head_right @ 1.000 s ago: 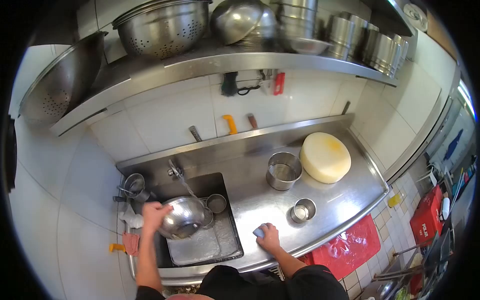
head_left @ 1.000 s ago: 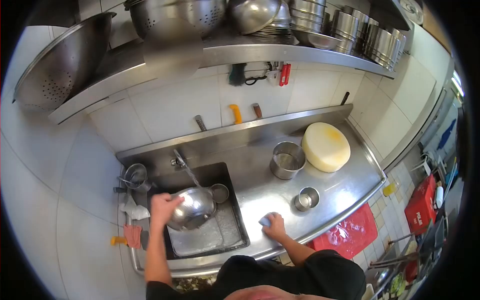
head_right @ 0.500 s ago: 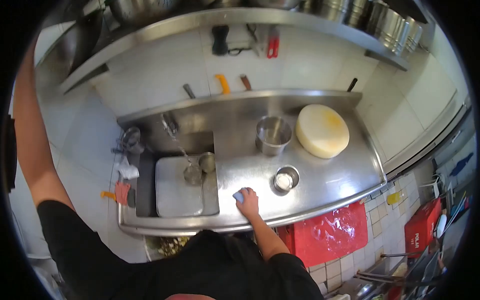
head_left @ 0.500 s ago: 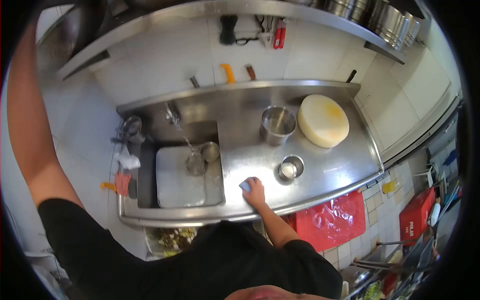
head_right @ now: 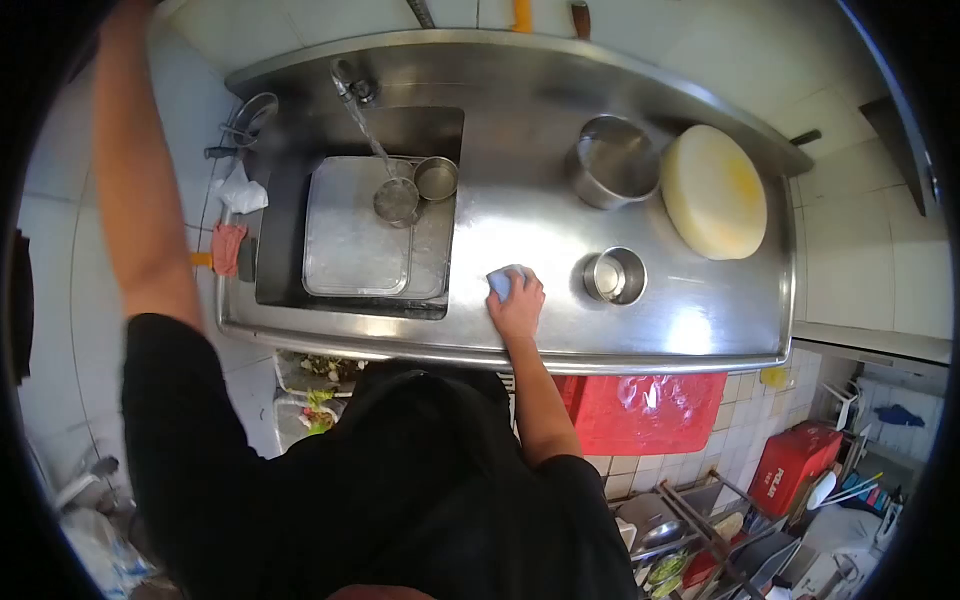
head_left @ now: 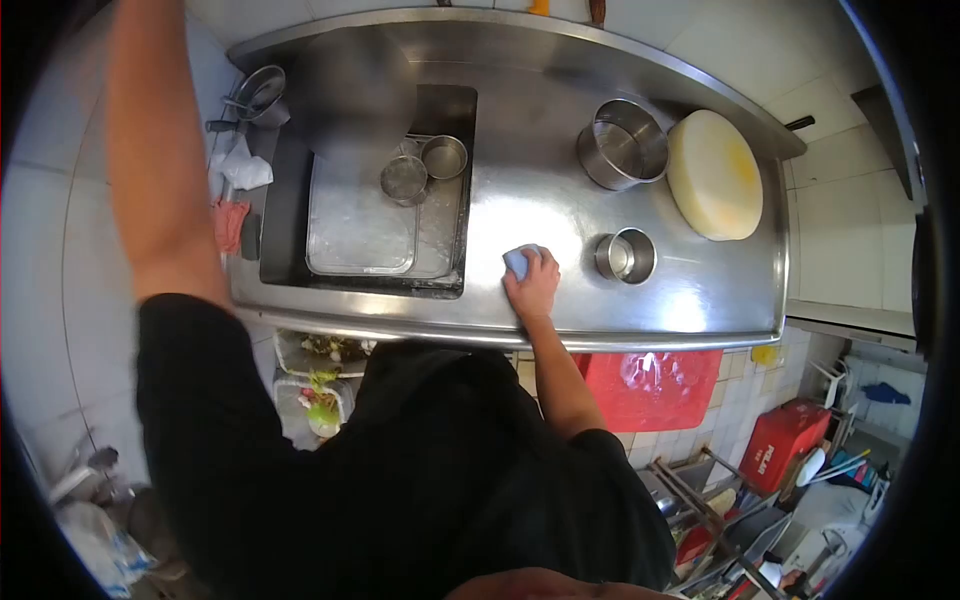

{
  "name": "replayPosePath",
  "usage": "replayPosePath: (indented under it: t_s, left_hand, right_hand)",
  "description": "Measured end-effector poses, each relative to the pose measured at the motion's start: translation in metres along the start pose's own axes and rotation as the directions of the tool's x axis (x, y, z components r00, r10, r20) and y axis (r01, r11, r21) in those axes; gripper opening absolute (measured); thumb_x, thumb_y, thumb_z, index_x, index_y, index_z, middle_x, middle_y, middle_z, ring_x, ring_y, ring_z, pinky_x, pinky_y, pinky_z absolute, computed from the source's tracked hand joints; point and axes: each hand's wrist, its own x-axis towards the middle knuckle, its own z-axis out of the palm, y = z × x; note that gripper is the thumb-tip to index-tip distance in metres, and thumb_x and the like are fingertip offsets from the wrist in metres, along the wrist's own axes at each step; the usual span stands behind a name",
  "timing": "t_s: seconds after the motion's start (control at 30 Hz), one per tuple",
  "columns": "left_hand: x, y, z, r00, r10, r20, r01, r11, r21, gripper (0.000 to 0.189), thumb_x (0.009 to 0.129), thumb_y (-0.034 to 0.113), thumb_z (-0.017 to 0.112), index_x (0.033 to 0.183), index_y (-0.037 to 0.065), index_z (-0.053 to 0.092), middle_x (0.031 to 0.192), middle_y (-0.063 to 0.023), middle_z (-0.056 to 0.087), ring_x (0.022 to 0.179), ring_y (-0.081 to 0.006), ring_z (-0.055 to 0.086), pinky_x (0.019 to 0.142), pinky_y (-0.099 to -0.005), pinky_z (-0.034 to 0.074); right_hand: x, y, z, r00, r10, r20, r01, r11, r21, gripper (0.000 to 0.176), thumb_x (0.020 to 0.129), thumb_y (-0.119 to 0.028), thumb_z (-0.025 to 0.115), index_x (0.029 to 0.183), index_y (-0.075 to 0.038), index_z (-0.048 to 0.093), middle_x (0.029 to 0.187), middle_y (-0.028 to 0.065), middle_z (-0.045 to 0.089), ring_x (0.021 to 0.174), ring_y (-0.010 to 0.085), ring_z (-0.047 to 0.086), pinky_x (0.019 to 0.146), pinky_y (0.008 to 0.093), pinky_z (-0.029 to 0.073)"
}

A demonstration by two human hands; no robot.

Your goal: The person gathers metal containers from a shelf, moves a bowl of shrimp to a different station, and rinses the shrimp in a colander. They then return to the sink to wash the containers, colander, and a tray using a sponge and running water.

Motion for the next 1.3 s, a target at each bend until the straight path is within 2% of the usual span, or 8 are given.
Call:
replayPosePath:
  t_s: [0.13, 0.23, 0.33, 0.57, 0.6, 0.83, 1.17, 1.3]
  left_hand:
    - [-0.263, 0.018, 0.009, 0.819, -0.200, 0.538, 0.386, 0.886, -0.258, 0.022, 0.094, 0.022, 0.061, 0.101, 0.002, 0.068, 0.090, -0.0093, 0.070, 0.082, -0.0160, 0.065, 0.073, -0.0330, 0.051]
    - [-0.509, 0.052, -0.009, -0.209, -0.409, 0.888, 0.865, 0.345, 0.363, 0.037, 0.093, 0.028, 0.064, 0.116, -0.002, 0.064, 0.110, -0.0207, 0.068, 0.101, -0.0261, 0.066, 0.088, -0.0364, 0.050]
    - [-0.639, 0.078, -0.033, -0.354, -0.182, 0.917, 0.596, 0.711, 0.372, 0.054, 0.088, 0.018, 0.063, 0.136, -0.002, 0.047, 0.128, -0.0224, 0.059, 0.122, -0.0377, 0.054, 0.107, -0.0433, 0.039]
    - [-0.738, 0.054, 0.005, -0.551, 0.014, 0.835, 0.454, 0.844, 0.286, 0.025, 0.081, 0.011, 0.058, 0.101, -0.001, 0.068, 0.100, -0.0197, 0.069, 0.094, -0.0379, 0.066, 0.087, -0.0455, 0.051]
    - [-0.742, 0.049, 0.004, -0.301, -0.025, 0.953, 0.559, 0.805, 0.198, 0.020, 0.083, 0.016, 0.061, 0.088, -0.001, 0.070, 0.090, -0.0242, 0.068, 0.081, -0.0399, 0.067, 0.074, -0.0466, 0.052]
    - [-0.648, 0.029, -0.009, -0.742, 0.029, 0.670, 0.546, -0.553, 0.629, 0.034, 0.082, 0.012, 0.072, 0.112, -0.001, 0.063, 0.102, -0.0088, 0.069, 0.088, -0.0203, 0.066, 0.079, -0.0368, 0.052]
    - [-0.479, 0.088, -0.082, -0.341, -0.055, 0.938, 0.939, 0.035, 0.343, 0.035, 0.083, -0.002, 0.060, 0.118, -0.001, 0.059, 0.106, -0.0099, 0.068, 0.099, -0.0193, 0.062, 0.092, -0.0326, 0.046]
    - [-0.496, 0.072, -0.087, -0.338, -0.185, 0.923, 0.941, -0.087, 0.327, 0.033, 0.082, -0.007, 0.058, 0.115, 0.000, 0.062, 0.107, -0.0074, 0.068, 0.097, -0.0165, 0.063, 0.089, -0.0317, 0.048]
  right_hand:
    - [0.000, 0.004, 0.007, 1.000, 0.001, -0.015, -0.002, 0.999, -0.036, 0.050, 0.071, -0.024, 0.069, 0.117, -0.010, 0.055, 0.126, 0.0214, 0.048, 0.115, 0.0414, 0.046, 0.096, 0.0521, 0.038]
    - [-0.001, 0.004, 0.013, 1.000, -0.011, -0.020, 0.010, 0.997, -0.079, 0.051, 0.072, -0.025, 0.069, 0.118, -0.010, 0.054, 0.126, 0.0244, 0.048, 0.112, 0.0438, 0.047, 0.095, 0.0531, 0.039]
    - [0.002, 0.006, 0.016, 1.000, -0.021, 0.009, 0.022, 0.991, -0.131, 0.053, 0.072, -0.028, 0.069, 0.118, -0.009, 0.054, 0.125, 0.0250, 0.049, 0.111, 0.0437, 0.047, 0.094, 0.0532, 0.039]
    - [0.005, 0.003, 0.020, 1.000, -0.006, 0.019, 0.009, 0.984, -0.175, 0.052, 0.072, -0.030, 0.068, 0.116, -0.008, 0.053, 0.124, 0.0256, 0.049, 0.109, 0.0437, 0.047, 0.093, 0.0525, 0.038]
    - [0.005, 0.002, 0.020, 1.000, -0.006, 0.025, 0.011, 0.980, -0.200, 0.052, 0.072, -0.029, 0.068, 0.117, -0.007, 0.052, 0.123, 0.0246, 0.049, 0.108, 0.0430, 0.048, 0.093, 0.0522, 0.038]
    - [0.061, -0.043, 0.033, 0.976, 0.212, 0.048, -0.217, 0.935, 0.282, 0.041, 0.067, -0.009, 0.071, 0.107, -0.004, 0.064, 0.114, 0.0203, 0.052, 0.106, 0.0361, 0.053, 0.092, 0.0423, 0.044]
    - [0.240, -0.102, 0.205, 0.602, -0.598, 0.529, 0.290, 0.781, 0.553, 0.047, 0.089, -0.036, 0.063, 0.123, -0.005, 0.062, 0.116, 0.0207, 0.062, 0.107, 0.0323, 0.061, 0.094, 0.0383, 0.047]
    - [0.247, -0.184, 0.169, 0.747, -0.063, 0.662, -0.293, 0.862, 0.413, 0.044, 0.086, -0.029, 0.065, 0.125, -0.006, 0.061, 0.112, 0.0208, 0.064, 0.105, 0.0350, 0.062, 0.093, 0.0398, 0.047]
